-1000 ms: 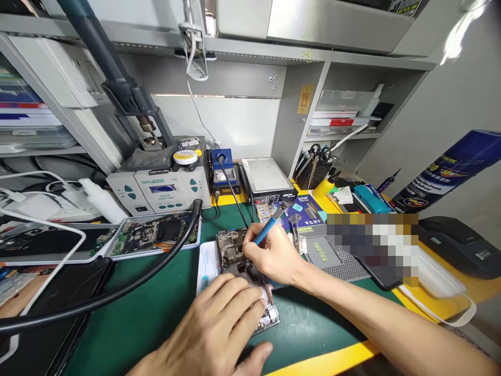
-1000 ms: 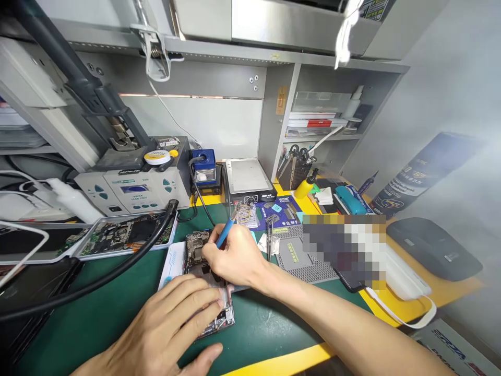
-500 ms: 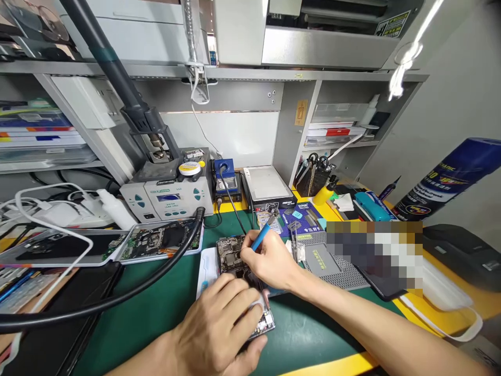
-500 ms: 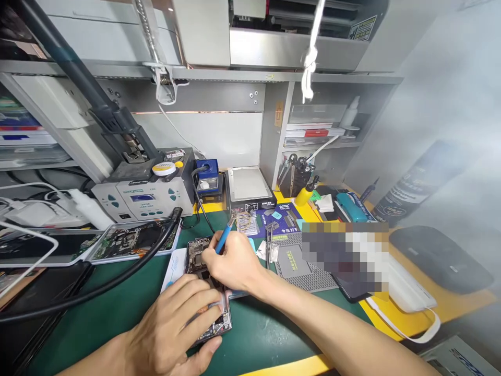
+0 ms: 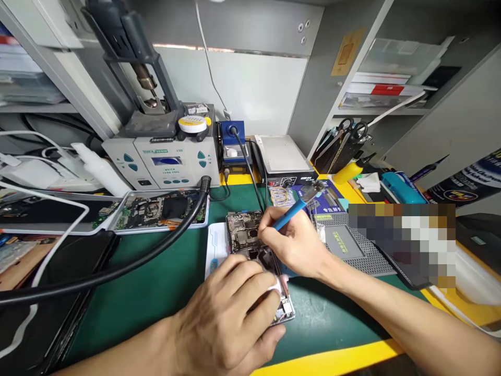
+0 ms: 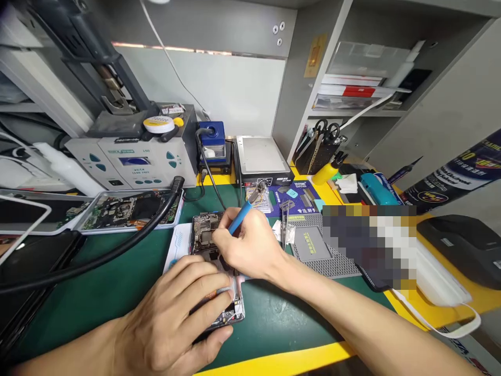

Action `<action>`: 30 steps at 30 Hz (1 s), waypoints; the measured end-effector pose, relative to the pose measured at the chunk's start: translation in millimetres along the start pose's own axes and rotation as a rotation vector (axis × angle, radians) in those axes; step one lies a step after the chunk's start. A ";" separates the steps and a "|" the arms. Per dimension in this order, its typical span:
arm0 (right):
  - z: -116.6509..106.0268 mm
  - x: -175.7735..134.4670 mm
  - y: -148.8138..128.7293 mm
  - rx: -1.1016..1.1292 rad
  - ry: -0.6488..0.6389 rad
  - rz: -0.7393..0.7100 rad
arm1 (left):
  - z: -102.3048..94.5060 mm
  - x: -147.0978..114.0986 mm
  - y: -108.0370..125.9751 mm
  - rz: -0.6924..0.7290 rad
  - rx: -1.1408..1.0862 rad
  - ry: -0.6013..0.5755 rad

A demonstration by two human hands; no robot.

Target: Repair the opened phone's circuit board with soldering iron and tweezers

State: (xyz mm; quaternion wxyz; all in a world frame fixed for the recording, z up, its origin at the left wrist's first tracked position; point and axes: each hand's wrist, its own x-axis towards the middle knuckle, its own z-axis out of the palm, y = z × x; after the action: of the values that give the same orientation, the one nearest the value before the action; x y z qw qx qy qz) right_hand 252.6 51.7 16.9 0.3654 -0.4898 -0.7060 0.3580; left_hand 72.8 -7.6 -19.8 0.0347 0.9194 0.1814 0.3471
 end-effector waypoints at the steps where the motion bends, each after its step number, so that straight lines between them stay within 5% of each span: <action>1: 0.0 -0.1 0.2 0.000 0.007 0.000 | -0.3 -0.2 0.2 -0.007 -0.006 0.000; 30: -0.4 -1.4 -3.8 -0.014 0.002 -0.015 | -3.8 4.6 2.6 -0.050 -0.014 0.006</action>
State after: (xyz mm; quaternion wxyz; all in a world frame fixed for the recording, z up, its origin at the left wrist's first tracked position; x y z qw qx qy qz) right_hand 251.6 49.5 20.2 0.3653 -0.4876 -0.7116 0.3499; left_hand 74.4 -8.6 -13.5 0.0494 0.9133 0.2020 0.3501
